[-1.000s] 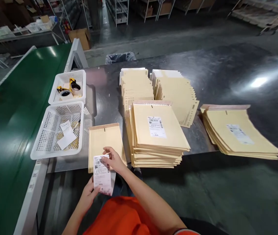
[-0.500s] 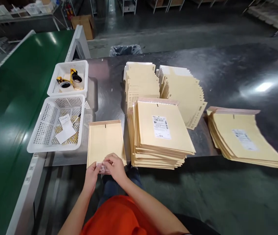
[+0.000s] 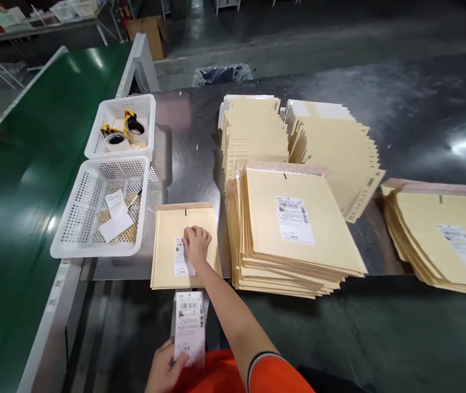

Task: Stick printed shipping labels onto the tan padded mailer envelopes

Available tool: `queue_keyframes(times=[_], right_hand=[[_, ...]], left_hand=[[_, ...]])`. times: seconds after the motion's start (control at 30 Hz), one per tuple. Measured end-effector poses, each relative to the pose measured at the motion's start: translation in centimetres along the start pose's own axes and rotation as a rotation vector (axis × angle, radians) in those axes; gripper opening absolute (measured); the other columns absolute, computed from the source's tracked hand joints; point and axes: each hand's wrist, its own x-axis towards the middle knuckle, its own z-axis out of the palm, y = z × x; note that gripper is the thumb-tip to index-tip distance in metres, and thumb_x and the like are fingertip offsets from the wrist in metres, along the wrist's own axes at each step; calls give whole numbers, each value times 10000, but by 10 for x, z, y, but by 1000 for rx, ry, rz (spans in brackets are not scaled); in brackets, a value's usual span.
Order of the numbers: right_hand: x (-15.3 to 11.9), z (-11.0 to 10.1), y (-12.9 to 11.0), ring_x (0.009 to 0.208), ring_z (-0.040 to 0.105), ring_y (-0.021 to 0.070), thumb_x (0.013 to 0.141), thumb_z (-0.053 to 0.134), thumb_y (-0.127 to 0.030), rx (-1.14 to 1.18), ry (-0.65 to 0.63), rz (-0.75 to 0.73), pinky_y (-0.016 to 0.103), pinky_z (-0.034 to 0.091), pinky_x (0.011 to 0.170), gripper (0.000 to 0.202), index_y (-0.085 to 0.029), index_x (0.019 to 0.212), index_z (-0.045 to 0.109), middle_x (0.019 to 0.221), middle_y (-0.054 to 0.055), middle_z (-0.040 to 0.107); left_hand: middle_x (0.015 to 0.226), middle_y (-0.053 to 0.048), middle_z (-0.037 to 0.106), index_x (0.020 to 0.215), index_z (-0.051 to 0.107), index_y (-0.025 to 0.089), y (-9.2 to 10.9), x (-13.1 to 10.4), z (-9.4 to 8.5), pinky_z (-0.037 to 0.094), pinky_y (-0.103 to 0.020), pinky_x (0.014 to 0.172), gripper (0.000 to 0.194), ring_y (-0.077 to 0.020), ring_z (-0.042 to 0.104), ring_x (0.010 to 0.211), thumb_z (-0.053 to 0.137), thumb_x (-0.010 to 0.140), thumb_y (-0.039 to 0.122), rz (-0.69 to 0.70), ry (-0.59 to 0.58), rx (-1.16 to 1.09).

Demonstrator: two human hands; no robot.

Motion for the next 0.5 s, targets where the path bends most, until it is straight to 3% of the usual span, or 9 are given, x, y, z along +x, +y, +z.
queue_keyframes(times=[0.07,0.1,0.2,0.27,0.3,0.43,0.5], right_hand=[[-14,0,-2,1157,438,277,891,468,-232,-134,-42,-84,448,302,953,312,-171,1178,576,1255,144,545],[-22,0,-2,1226,399,286,902,435,-228,-182,-84,-167,462,277,994,379,-139,1261,514,1328,165,498],[-39,-4,1,1383,221,293,903,411,-277,-207,-318,-548,474,164,1105,530,-72,1390,364,1480,177,325],[-36,-8,6,1402,188,286,903,409,-348,-170,-460,-698,476,126,1134,585,-79,1416,328,1505,161,281],[-30,-11,8,1404,186,285,907,399,-380,-165,-480,-678,488,113,1140,595,-90,1422,323,1509,155,271],[-17,-18,12,1415,138,313,920,363,-414,-233,-379,-357,555,54,1137,640,-46,1436,279,1516,192,213],[-31,-21,10,1416,108,340,892,411,-419,-227,-421,-409,590,35,1128,699,-1,1432,261,1511,225,185]], left_hand=[[1001,-107,721,914,753,205,14,20,-17,483,-363,897,389,-271,632,974,627,727,522,50,125,-49],[1010,-113,722,914,750,187,20,36,-25,473,-390,924,416,-288,627,996,660,693,528,28,202,-124],[955,-122,739,955,732,135,25,83,-45,471,-460,932,544,-317,637,999,640,679,594,-12,229,-209],[939,-132,743,981,721,105,19,101,-49,484,-472,917,597,-321,651,981,637,674,610,-31,205,-248],[944,-135,743,994,716,97,15,105,-48,488,-471,913,607,-317,657,970,640,675,608,-38,196,-265],[990,-138,736,1023,707,97,9,102,-39,488,-461,922,603,-297,672,942,627,701,600,-43,189,-296],[1024,-137,729,1030,704,104,13,101,-35,486,-458,928,614,-295,669,954,611,704,616,-33,192,-304]])
